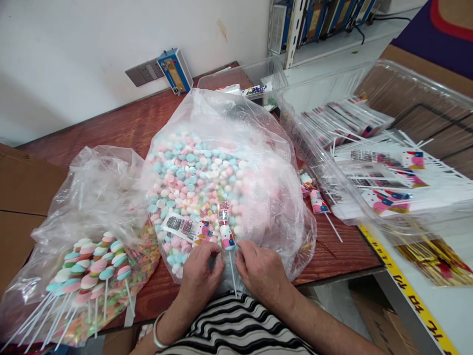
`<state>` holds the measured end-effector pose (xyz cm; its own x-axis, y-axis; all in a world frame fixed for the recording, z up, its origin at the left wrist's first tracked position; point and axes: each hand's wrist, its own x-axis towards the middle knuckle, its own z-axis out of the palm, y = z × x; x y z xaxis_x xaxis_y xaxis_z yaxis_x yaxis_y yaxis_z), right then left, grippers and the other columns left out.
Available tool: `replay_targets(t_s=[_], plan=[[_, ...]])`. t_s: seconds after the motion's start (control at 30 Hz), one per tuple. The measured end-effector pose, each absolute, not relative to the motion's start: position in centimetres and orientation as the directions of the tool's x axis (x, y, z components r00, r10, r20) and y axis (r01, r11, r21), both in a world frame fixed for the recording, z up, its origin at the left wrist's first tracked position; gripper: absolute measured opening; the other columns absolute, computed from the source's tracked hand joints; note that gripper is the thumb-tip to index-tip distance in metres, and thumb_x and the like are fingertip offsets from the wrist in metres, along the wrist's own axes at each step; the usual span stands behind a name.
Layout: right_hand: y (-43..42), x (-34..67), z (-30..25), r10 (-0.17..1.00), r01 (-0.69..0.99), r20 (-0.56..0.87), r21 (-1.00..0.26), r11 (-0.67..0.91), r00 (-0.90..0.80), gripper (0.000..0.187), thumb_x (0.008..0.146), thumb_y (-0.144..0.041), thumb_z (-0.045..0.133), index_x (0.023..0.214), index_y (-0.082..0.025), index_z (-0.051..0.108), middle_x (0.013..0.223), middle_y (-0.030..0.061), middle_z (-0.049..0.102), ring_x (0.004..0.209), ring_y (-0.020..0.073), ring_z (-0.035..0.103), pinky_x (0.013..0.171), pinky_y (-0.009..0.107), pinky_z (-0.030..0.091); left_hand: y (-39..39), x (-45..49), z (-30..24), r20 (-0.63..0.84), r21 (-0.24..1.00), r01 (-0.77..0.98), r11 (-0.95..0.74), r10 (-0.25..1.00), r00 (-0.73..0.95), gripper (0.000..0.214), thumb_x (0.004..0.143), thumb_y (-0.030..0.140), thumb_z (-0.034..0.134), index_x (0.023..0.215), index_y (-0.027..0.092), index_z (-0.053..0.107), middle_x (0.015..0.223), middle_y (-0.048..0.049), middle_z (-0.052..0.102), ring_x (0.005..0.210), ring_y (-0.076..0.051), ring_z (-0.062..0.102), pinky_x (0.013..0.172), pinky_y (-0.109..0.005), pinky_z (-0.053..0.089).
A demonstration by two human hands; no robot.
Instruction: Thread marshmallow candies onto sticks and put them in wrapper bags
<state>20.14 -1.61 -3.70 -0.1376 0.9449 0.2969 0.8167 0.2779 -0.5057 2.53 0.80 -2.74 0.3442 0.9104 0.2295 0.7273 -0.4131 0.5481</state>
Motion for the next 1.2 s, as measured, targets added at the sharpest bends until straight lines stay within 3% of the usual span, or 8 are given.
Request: replay_targets(t_s=[0.17,0.4,0.83,1.2], plan=[[-1.01,19.8,-3.88,0.95,0.847,0.271,-0.46,0.268,-0.153,0.022,0.096,-0.018,0.044,0.09,-0.014,0.065,0.069,0.0042,0.069,0.052,0.0145,0.06,0.051,0.027,0.033,1.13,2.91,-2.61,0.236,0.421,0.81,-0.409,0.911,0.337,0.023,0.076,0.016,0.063,0.097,0.02,0.054,0.09,-0.0069,0.062,0.088,-0.025,0.056,0.078,-0.038,0.042],[-0.53,19.46,-4.48,0.95,0.858,0.263,-0.435,0.273,-0.169,0.025,0.097,-0.019,0.042,0.086,-0.015,0.063,0.062,0.0031,0.067,0.05,0.0143,0.059,0.051,0.027,0.029,1.69,3.34,-2.66,0.244,0.385,0.819,-0.424,0.903,0.353,0.013,0.078,0.01,0.058,0.085,0.021,0.055,0.08,-0.004,0.061,0.082,-0.023,0.056,0.075,-0.037,0.038],[-0.97,19.64,-4.0,0.946,0.814,0.292,-0.511,0.277,-0.139,0.021,0.094,-0.017,0.043,0.092,-0.014,0.064,0.064,0.0031,0.069,0.052,0.0152,0.062,0.051,0.026,0.035,1.55,2.93,-2.73,0.147,0.671,0.676,-0.304,0.948,0.281,0.009,0.082,0.012,0.052,0.082,0.02,0.055,0.079,-0.0019,0.059,0.082,-0.02,0.054,0.076,-0.035,0.038],[-0.81,19.75,-3.85,0.918,0.82,0.345,-0.455,0.347,-0.196,0.021,0.097,-0.017,0.045,0.095,-0.013,0.065,0.071,0.0044,0.071,0.056,0.0146,0.063,0.054,0.027,0.037,1.6,2.9,-2.7,0.115,0.71,0.654,-0.26,0.96,0.257,0.008,0.082,0.014,0.053,0.081,0.021,0.057,0.08,-0.0021,0.06,0.082,-0.021,0.054,0.077,-0.036,0.039]])
